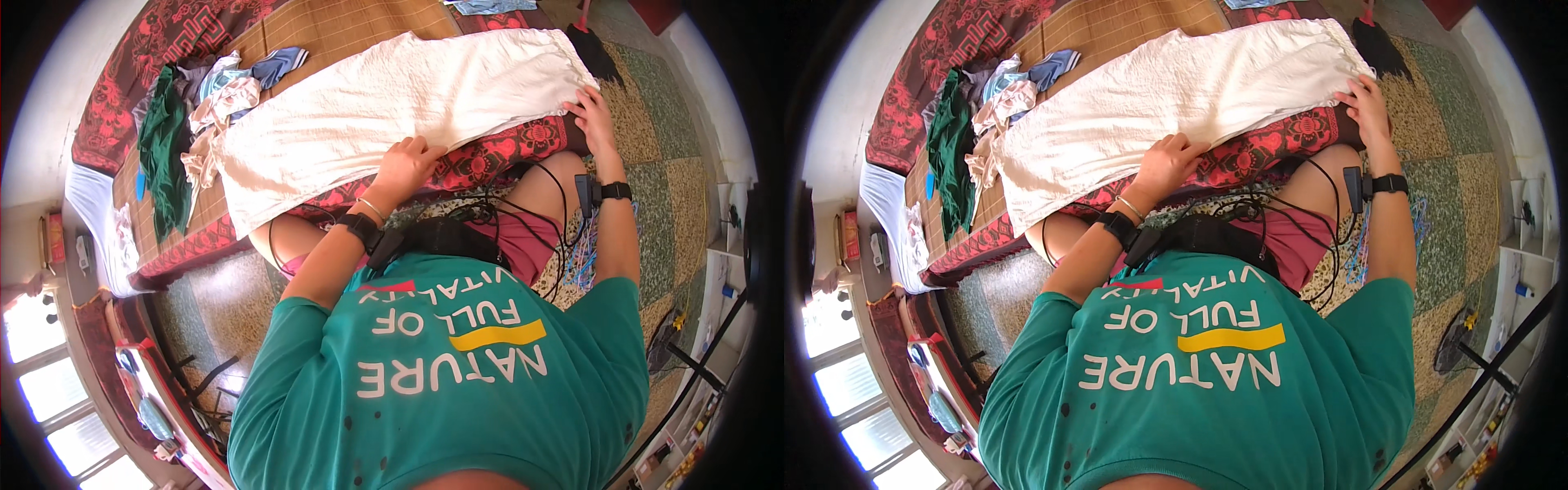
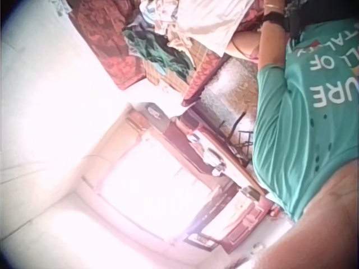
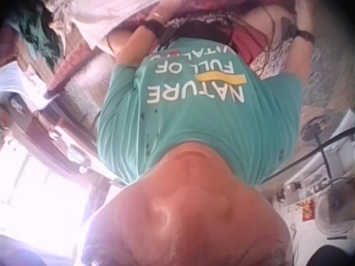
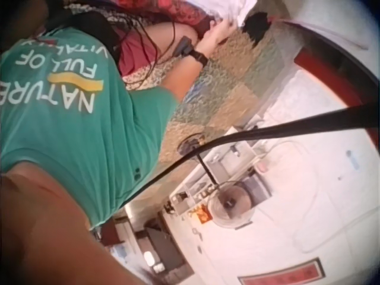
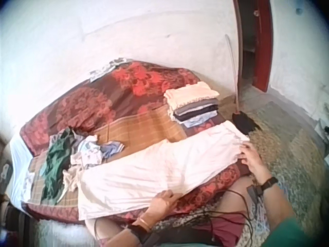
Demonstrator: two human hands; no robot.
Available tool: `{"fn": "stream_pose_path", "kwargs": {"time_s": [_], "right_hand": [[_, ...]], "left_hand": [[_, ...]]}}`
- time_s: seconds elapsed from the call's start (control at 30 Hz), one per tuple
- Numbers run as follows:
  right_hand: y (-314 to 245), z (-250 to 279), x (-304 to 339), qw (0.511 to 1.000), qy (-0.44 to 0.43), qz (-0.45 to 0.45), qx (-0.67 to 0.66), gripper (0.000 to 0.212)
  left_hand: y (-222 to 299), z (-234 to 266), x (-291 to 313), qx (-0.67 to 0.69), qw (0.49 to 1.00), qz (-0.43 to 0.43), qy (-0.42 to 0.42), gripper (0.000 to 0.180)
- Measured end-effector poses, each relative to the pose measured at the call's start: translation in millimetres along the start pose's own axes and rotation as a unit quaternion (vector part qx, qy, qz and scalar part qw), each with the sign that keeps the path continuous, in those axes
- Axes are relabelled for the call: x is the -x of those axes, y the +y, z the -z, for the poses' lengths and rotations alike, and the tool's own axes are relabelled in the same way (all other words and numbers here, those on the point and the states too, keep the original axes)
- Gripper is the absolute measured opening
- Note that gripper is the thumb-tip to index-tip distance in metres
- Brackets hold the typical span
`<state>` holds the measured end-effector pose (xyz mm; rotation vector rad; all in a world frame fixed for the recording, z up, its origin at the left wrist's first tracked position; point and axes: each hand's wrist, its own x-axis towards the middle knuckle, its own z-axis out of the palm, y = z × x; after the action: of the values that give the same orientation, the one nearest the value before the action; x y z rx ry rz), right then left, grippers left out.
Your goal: The person is folding a beige graphic t-shirt and a pair of white elastic-waist pants on a bed.
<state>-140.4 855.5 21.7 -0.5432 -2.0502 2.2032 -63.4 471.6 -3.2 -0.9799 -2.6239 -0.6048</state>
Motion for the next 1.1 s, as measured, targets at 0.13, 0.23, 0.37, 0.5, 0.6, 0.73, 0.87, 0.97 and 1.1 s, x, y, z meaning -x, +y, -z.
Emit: {"fn": "stream_pose_path", "kwargs": {"time_s": [0.13, 0.23, 0.37, 0.5, 0.6, 0.73, 0.87, 0.97, 1.1], "right_hand": [[3, 6, -4, 0.997, 0.030, -0.011, 0.077, 0.052], [21, 44, -43, 0.955, 0.084, 0.072, 0.274, 0.047], [-7, 7, -33, 0.765, 0.177, 0.285, 0.550, 0.046], [-43, -39, -37, 0.755, 0.071, 0.331, 0.561, 0.044], [-45, -82, -58, 0.759, -0.066, 0.412, 0.500, 0.039], [-32, -147, -65, 0.737, -0.161, 0.409, 0.513, 0.040], [-3, -175, -71, 0.671, -0.173, 0.368, 0.620, 0.046], [8, -153, -69, 0.629, -0.104, 0.313, 0.704, 0.055], [6, -143, -72, 0.594, 0.005, 0.262, 0.760, 0.060]], "left_hand": [[-1, 13, 12, 0.044, 0.999, -0.005, -0.016, 0.027], [2, 27, 18, 0.139, 0.989, 0.041, -0.002, 0.024], [-16, 51, 32, 0.103, 0.986, 0.123, 0.049, 0.016], [-36, 63, 8, 0.067, 0.984, 0.137, 0.088, 0.016], [-49, 58, -25, 0.031, 0.990, 0.115, 0.073, 0.019], [-67, 20, -68, 0.032, 0.993, 0.112, 0.030, 0.022], [-83, -12, -95, -0.036, 0.990, 0.131, -0.026, 0.043], [-98, -19, -91, -0.139, 0.963, 0.226, -0.038, 0.062], [-105, -15, -78, -0.153, 0.960, 0.231, -0.028, 0.061]]}}
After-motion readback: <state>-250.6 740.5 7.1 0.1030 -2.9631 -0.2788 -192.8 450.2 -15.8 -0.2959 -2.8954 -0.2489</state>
